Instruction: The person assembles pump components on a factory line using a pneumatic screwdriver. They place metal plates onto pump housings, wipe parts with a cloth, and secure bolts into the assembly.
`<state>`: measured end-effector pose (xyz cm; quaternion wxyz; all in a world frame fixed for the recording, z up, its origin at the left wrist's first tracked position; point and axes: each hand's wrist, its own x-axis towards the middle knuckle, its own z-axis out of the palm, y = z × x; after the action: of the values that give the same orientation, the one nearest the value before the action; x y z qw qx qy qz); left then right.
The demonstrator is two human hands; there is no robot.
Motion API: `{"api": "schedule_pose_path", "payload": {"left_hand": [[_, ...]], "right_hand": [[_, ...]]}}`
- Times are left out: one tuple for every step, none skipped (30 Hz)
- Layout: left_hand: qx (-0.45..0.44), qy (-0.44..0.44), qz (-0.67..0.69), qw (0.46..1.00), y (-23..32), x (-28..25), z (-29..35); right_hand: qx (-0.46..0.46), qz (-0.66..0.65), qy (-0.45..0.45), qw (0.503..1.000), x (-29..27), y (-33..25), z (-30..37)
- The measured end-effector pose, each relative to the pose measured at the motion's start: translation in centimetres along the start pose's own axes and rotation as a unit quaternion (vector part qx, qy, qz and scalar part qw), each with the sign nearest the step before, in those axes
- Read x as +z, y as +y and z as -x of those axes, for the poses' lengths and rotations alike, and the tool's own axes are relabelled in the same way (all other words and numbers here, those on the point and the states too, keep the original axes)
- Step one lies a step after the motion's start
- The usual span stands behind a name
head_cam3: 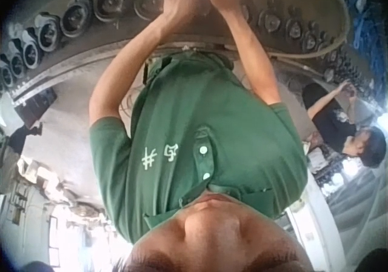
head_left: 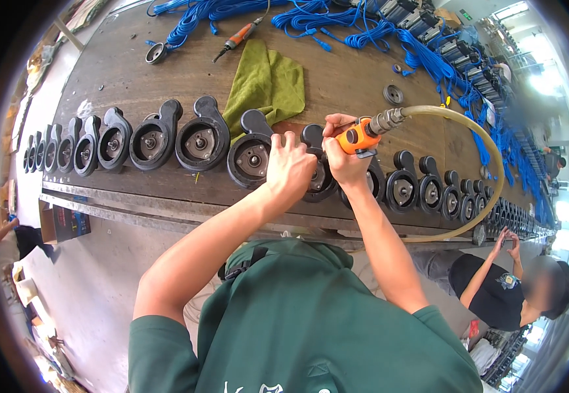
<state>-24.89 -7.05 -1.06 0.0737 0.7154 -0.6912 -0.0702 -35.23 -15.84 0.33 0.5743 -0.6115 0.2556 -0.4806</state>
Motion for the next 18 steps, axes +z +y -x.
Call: {"api": "schedule_pose_path", "payload": {"left_hand": [[-0.001, -0.002, 0.0, 1.0, 0.1, 0.0, 0.0], [-0.001, -0.003, 0.001, 1.0, 0.1, -0.1, -0.1], [-0.001, -0.005, 0.001, 1.0, 0.2, -0.2, -0.1], [0.0, -0.01, 0.003, 1.0, 0.4, -0.2, -0.1], [-0.008, -0.017, 0.005, 1.0, 0.1, -0.2, 0.1], [-0.01, -0.022, 0.008, 1.0, 0.1, -0.3, 0.1], [-0.008, -0.018, 0.004, 1.0, 0.1, -0.4, 0.0], [-0.007, -0.015, -0.001, 1.0, 0.1, -0.3, 0.0], [-0.006, -0.013, -0.005, 1.0, 0.1, -0.2, 0.1], [-0.006, -0.011, -0.003, 1.0, 0.0, -0.1, 0.3], [-0.004, -0.006, 0.0, 1.0, 0.0, -0.1, 0.3], [-0.002, -0.001, 0.003, 1.0, 0.1, -0.1, 0.3], [0.0, 0.0, 0.004, 1.0, 0.2, -0.1, 0.3], [0.001, 0.001, 0.003, 1.0, 0.2, 0.0, 0.2], [0.001, 0.002, 0.003, 1.0, 0.2, 0.0, 0.2], [-0.001, -0.003, 0.005, 1.0, 0.2, 0.1, 0.1], [-0.003, -0.006, 0.007, 1.0, 0.1, 0.1, 0.0], [-0.006, -0.01, 0.009, 1.0, 0.1, 0.1, 0.0]], "right_hand": [[-0.002, 0.008, -0.009, 1.0, -0.2, -0.1, 0.2], [-0.003, -0.004, -0.003, 1.0, -0.4, -0.1, 0.3], [-0.004, -0.015, 0.003, 1.0, -0.6, -0.1, 0.5], [-0.005, -0.025, 0.01, 1.0, -0.8, -0.2, 0.7], [0.02, -0.051, 0.019, 0.998, -0.6, -0.6, 1.3], [0.016, -0.04, 0.016, 0.999, -0.8, -1.4, 1.9], [0.026, -0.038, 0.022, 0.999, -1.1, -2.1, 2.2], [0.038, -0.037, 0.027, 0.998, -1.2, -2.4, 2.7], [0.048, -0.044, 0.026, 0.998, -1.2, -2.5, 3.3], [0.056, -0.049, 0.019, 0.997, -1.3, -2.5, 3.9], [0.05, -0.049, 0.021, 0.997, -1.4, -2.5, 4.2], [0.044, -0.048, 0.022, 0.998, -1.6, -2.5, 4.5], [0.044, -0.035, 0.022, 0.998, -1.7, -2.6, 4.6], [0.045, -0.022, 0.023, 0.998, -1.7, -2.6, 4.7], [0.045, -0.01, 0.023, 0.999, -1.7, -2.7, 4.8], [0.049, -0.013, 0.024, 0.998, -1.7, -2.7, 4.9], [0.052, -0.018, 0.023, 0.998, -1.7, -2.6, 4.9], [0.055, -0.022, 0.023, 0.998, -1.6, -2.5, 5.0]]}}
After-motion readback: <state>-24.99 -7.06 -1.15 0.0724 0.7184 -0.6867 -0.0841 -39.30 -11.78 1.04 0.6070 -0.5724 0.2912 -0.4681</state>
